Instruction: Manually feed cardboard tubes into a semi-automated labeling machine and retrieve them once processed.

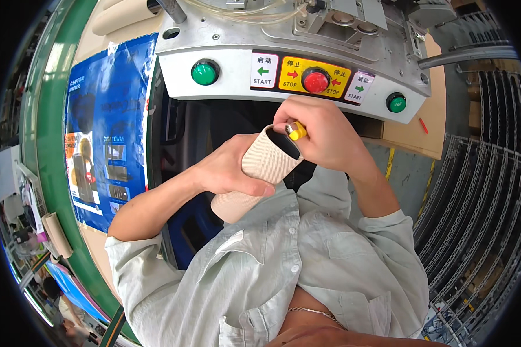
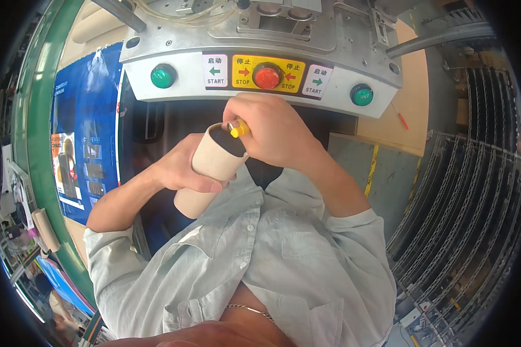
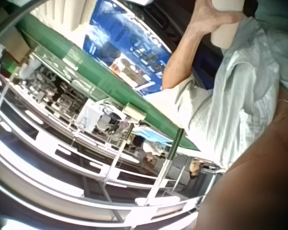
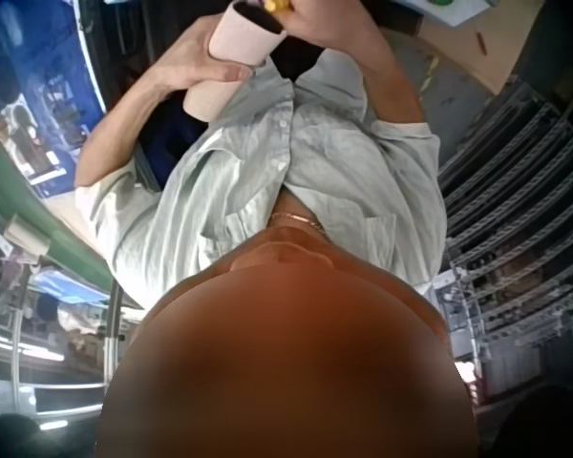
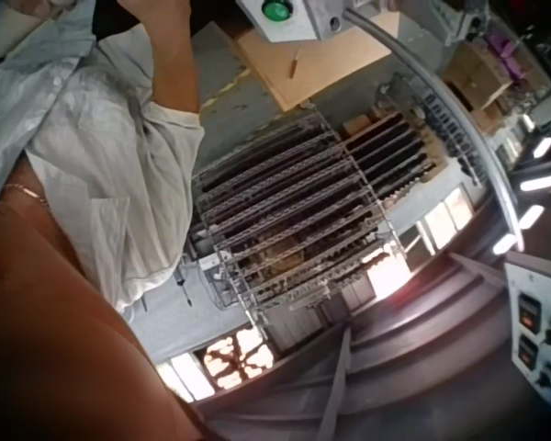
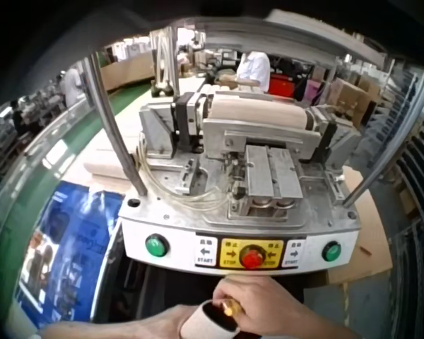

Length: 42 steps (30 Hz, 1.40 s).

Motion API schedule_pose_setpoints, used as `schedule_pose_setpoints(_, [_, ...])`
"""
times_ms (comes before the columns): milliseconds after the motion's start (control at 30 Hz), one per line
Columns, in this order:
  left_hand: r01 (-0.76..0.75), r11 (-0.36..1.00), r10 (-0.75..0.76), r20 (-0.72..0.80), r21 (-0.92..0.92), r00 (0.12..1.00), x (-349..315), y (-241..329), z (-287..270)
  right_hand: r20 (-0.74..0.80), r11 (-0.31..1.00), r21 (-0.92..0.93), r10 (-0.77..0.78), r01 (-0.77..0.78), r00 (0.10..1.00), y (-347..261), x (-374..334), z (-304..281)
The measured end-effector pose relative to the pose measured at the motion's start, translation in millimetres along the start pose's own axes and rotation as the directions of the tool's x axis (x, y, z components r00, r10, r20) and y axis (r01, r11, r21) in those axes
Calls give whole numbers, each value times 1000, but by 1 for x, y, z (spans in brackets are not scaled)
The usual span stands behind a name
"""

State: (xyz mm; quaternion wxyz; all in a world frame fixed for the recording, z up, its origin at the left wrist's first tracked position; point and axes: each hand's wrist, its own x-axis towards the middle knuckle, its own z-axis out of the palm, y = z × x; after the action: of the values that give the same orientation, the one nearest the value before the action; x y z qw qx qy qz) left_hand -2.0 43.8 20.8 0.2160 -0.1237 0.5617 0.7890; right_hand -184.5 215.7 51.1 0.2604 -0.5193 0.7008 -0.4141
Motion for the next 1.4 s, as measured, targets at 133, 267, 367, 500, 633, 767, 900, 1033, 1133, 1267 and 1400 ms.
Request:
schedule_pose_setpoints(133, [-24,979,31,-30,203,999,2,-2,1,113,975,-216,-38,62,993,7,2,4])
schedule_pose_setpoints(267, [46,959,-41,-22,280,999,6,-1,0,184,977,-214,19,21,983,13,2,3])
schedule_pose_setpoints(367, [57,962,-57,-5,268,998,6,1,1,190,990,-126,84,-60,978,11,-3,-1])
schedule_pose_setpoints(500, [22,990,-27,38,141,999,5,3,-1,172,957,144,226,-252,959,7,-10,-9])
schedule_pose_setpoints(633, [6,995,-11,52,102,999,6,-1,-5,22,881,391,279,-265,960,11,-15,-9])
schedule_pose_setpoints(767, [50,992,-56,51,117,997,4,4,-3,25,965,233,123,-125,992,19,-12,1])
schedule_pose_setpoints(900, [43,977,-51,33,209,998,2,7,1,97,998,42,39,-43,994,20,-11,7])
schedule_pose_setpoints(1033, [-15,937,0,43,350,999,7,18,5,78,999,-25,46,-45,996,11,-23,0])
schedule_pose_setpoints(1133, [-95,892,91,29,441,995,9,26,10,-67,969,237,95,-77,993,3,-46,-13])
schedule_pose_setpoints(1267, [-178,866,229,-55,466,972,-3,21,17,-481,830,520,92,200,872,59,-106,-63])
schedule_pose_setpoints(1400, [-194,708,347,-94,679,933,-35,67,28,-803,951,136,269,-277,532,130,-173,-112])
